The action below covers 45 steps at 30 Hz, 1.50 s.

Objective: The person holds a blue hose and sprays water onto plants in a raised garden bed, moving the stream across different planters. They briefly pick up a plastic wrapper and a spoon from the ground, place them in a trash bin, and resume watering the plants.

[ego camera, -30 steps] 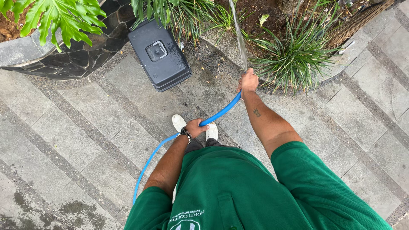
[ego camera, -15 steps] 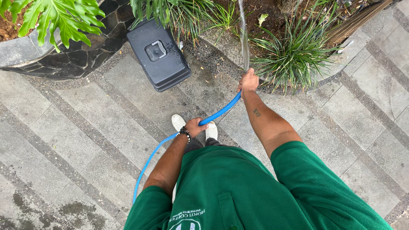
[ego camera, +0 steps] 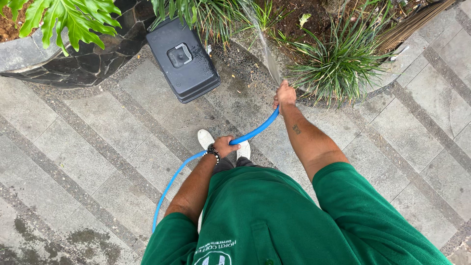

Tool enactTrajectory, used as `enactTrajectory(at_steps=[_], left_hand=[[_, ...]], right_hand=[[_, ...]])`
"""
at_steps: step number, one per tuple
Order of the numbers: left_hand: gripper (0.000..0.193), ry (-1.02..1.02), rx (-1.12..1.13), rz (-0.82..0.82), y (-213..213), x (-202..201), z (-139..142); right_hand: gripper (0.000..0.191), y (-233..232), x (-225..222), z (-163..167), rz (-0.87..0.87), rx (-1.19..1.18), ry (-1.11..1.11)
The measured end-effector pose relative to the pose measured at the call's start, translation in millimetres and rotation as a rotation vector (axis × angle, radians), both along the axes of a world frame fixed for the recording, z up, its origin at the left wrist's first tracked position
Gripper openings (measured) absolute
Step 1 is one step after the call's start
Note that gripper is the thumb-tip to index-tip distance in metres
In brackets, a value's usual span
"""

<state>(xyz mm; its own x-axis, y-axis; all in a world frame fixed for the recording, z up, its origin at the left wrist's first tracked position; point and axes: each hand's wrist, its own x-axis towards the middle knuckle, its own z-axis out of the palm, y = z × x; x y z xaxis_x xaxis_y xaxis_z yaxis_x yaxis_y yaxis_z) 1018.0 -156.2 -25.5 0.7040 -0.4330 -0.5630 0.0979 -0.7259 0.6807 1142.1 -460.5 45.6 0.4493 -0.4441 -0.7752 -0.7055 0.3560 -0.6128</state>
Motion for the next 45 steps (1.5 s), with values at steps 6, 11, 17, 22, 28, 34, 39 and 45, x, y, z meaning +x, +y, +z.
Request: enactTrajectory(at_steps=[6, 11, 17, 22, 28, 34, 39, 45], left_hand=[[0.047, 0.004, -0.018, 0.0, 1, 0, -2], [0.045, 0.018, -0.02, 0.018, 1, 2, -1], [0.046, 0.0, -0.009, -0.015, -1, 2, -1], [0.048, -0.002, -0.009, -0.021, -2, 0, -4], [0.049, -0.015, -0.037, -0.024, -3, -1, -4], [0.048, 0.002, -0.015, -0.017, -4, -1, -2], [0.049, 0.003, -0.02, -0.012, -5, -2, -2], [0.048, 0.02, -0.036, -0.022, -3, -1, -5]], right_hand=[[0.056, -3, -3, -3, -0.049, -0.056, 0.014], [0.053, -6, -8, -8, -0.159, -0.039, -0.007], [0.055, -7, -10, -6, -0.118, -0.035, -0.005], [0.052, -10, -13, -5, -0.066, -0.02, 0.045], [0.051, -14, -18, -14, -0.072, -0.015, 0.04], [0.052, -19, -21, -17, -0.171, 0.035, 0.034], [0.054, -18, -22, -13, -0.156, 0.024, 0.016], [0.054, -15, -18, -13, -0.071, 0.025, 0.021]])
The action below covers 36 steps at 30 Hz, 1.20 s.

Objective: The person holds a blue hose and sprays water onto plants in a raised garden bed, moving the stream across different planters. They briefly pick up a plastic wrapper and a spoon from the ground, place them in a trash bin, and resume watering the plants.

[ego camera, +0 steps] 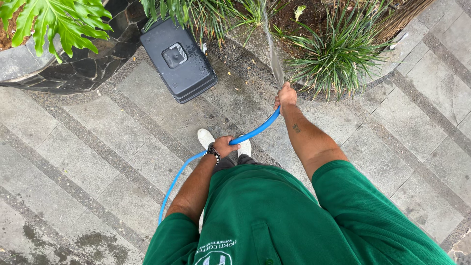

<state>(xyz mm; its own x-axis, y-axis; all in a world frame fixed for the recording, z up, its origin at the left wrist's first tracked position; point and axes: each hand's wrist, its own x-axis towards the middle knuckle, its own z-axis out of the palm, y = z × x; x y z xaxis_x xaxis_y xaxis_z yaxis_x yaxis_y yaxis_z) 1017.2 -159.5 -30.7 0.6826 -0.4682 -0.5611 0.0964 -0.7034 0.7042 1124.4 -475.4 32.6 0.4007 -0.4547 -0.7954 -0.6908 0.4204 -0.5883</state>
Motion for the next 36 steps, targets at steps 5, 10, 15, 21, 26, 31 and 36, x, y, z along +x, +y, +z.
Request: enactTrajectory(at_steps=[5, 10, 15, 21, 26, 31, 36], left_hand=[[0.049, 0.011, 0.006, -0.015, 1, 0, 0], [0.046, 0.038, 0.012, -0.004, 0, -2, 2], [0.045, 0.036, 0.013, -0.003, -2, -3, -1], [0.045, 0.035, 0.03, -0.028, -3, -4, -3], [0.045, 0.007, 0.032, -0.047, -1, -4, -4], [0.045, 0.004, 0.039, -0.062, 0, -4, -4], [0.044, 0.073, 0.036, -0.057, 0, -3, -2]], right_hand=[[0.051, -5, -8, -11, 0.011, 0.031, 0.047], [0.052, -10, -17, -14, 0.005, 0.034, 0.084], [0.054, -12, -21, -7, -0.053, 0.024, 0.122], [0.053, -12, -24, -7, -0.054, 0.009, 0.086], [0.051, -16, -26, -15, -0.033, 0.029, 0.096], [0.049, -18, -31, -20, -0.046, 0.092, 0.104], [0.051, -18, -34, -20, -0.068, 0.042, 0.123]])
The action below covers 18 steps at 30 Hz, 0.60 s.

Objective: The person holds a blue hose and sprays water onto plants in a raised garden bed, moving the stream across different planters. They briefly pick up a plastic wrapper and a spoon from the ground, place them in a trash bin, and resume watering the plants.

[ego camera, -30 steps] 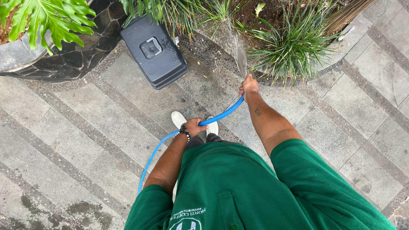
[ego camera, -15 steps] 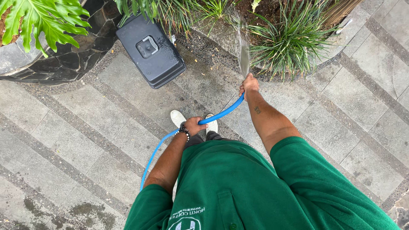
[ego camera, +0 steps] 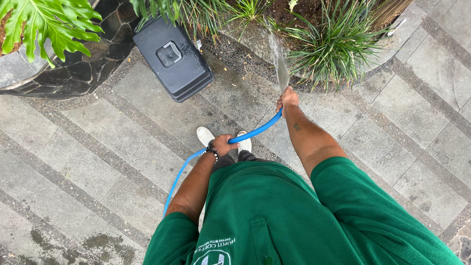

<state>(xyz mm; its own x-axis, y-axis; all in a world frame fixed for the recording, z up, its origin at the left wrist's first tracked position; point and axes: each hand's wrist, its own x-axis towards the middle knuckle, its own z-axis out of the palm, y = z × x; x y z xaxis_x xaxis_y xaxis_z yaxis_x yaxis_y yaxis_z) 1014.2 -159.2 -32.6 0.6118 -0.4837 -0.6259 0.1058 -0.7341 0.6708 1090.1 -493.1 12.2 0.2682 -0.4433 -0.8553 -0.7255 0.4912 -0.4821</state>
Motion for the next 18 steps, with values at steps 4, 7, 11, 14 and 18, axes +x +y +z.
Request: enactTrajectory(at_steps=[4, 7, 11, 14, 18], left_hand=[[0.043, -0.008, -0.009, -0.003, -2, 0, 1], [0.042, -0.031, -0.012, -0.009, -3, -1, -1], [0.041, -0.039, -0.042, -0.005, -4, -3, -3], [0.04, -0.031, -0.051, 0.006, -5, -5, -3], [0.039, -0.032, -0.034, -0.015, -7, -6, -3]], right_hand=[[0.054, -1, -1, 1, -0.014, 0.017, -0.022], [0.054, -3, -4, 1, -0.029, 0.002, -0.034], [0.053, -5, -10, -2, -0.051, 0.01, -0.014], [0.056, -7, -15, -6, -0.058, 0.033, -0.023], [0.053, -9, -21, -7, -0.105, 0.045, -0.03]])
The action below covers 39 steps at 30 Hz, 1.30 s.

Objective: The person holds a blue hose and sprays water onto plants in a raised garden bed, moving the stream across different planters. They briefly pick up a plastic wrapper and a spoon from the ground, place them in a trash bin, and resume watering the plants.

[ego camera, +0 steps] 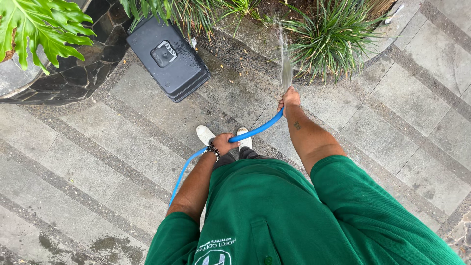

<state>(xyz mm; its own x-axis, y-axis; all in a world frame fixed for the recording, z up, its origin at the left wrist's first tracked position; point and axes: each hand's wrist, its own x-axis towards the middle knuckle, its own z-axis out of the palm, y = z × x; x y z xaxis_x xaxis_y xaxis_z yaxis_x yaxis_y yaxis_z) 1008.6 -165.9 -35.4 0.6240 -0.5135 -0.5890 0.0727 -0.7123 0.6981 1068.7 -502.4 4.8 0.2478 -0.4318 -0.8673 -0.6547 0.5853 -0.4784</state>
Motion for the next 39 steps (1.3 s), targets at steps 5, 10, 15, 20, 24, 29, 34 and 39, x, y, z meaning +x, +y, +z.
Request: enactTrajectory(at_steps=[5, 10, 15, 20, 24, 29, 34, 39], left_hand=[[0.038, -0.006, 0.0, -0.023, 0, 0, 1], [0.037, 0.002, 0.011, -0.057, -3, 2, -2], [0.037, 0.027, 0.002, -0.074, -3, 0, -4], [0.034, 0.033, -0.011, -0.13, -3, 1, -4], [0.035, 0.053, 0.008, -0.173, -6, 5, -5], [0.037, 0.017, 0.058, -0.25, -11, 10, -4], [0.037, 0.042, 0.052, -0.238, -15, 10, -2], [0.037, 0.032, 0.047, -0.235, -17, 13, -2]], right_hand=[[0.052, -2, -7, 1, -0.095, -0.016, 0.066], [0.055, -6, -18, -5, -0.075, 0.012, 0.014], [0.055, -9, -31, -12, -0.083, -0.011, 0.055], [0.05, -11, -46, -16, -0.204, 0.017, 0.032], [0.05, -15, -56, -18, -0.213, -0.023, 0.027], [0.055, -18, -62, -19, -0.221, 0.0, 0.017], [0.054, -20, -61, -18, -0.225, -0.028, -0.049], [0.049, -20, -55, -15, -0.285, -0.059, -0.077]])
